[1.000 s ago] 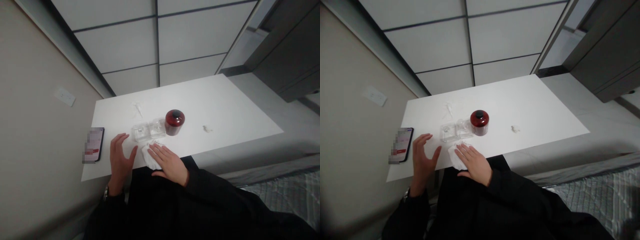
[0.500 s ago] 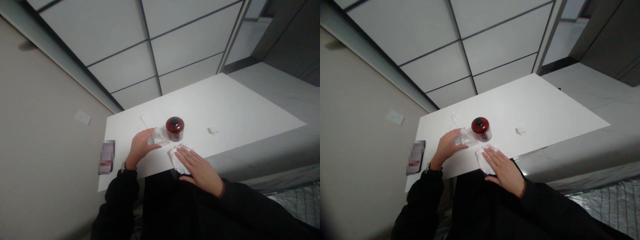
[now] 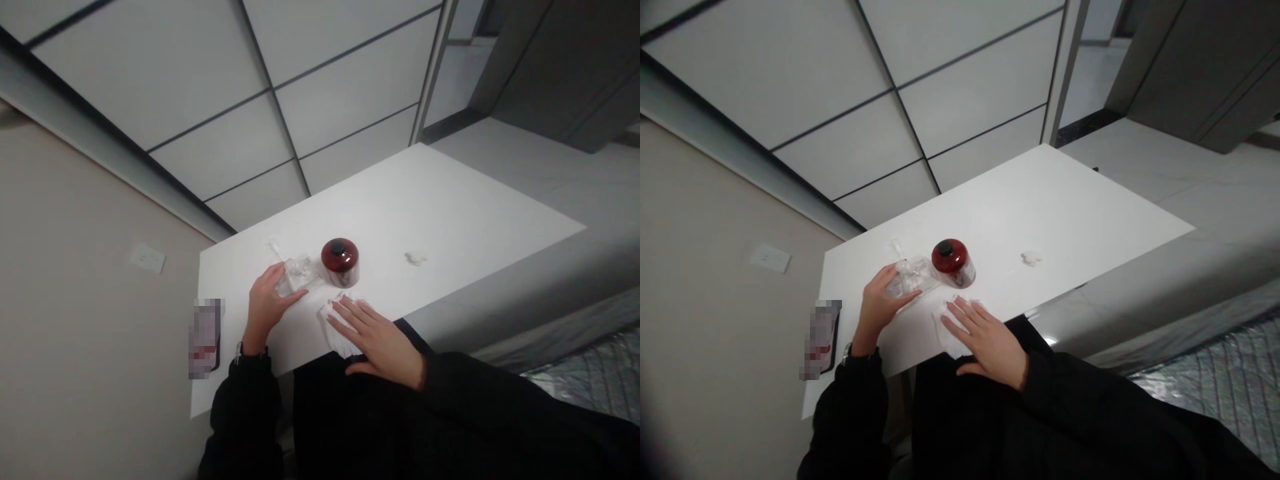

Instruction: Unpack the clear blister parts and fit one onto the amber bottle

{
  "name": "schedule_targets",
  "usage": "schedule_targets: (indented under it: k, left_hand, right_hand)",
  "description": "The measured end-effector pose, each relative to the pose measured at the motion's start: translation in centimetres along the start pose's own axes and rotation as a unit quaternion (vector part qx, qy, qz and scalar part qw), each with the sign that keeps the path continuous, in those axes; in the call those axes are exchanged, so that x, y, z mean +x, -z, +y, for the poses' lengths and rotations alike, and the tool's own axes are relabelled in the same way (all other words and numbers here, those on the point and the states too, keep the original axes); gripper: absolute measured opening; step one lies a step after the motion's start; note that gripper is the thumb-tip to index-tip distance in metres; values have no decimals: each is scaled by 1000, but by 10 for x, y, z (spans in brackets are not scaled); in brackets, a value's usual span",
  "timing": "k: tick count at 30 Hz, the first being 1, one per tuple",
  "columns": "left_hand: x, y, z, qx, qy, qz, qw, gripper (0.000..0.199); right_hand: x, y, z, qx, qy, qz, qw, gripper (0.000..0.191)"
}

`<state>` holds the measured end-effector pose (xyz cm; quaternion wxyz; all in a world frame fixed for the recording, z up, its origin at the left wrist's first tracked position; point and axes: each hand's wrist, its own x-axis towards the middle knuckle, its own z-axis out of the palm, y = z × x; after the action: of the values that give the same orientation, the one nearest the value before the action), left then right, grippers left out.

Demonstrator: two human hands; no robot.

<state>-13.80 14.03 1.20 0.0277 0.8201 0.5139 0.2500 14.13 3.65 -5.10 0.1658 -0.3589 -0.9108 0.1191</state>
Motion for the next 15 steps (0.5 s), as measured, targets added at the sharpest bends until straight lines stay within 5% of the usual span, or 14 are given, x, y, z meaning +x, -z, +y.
schedule_targets:
  k: [15]
  left_hand:
    - [-16, 59, 10, 36, 54, 53, 997, 52]
  right_hand:
    - [106, -37, -36, 68, -79, 17, 994, 134]
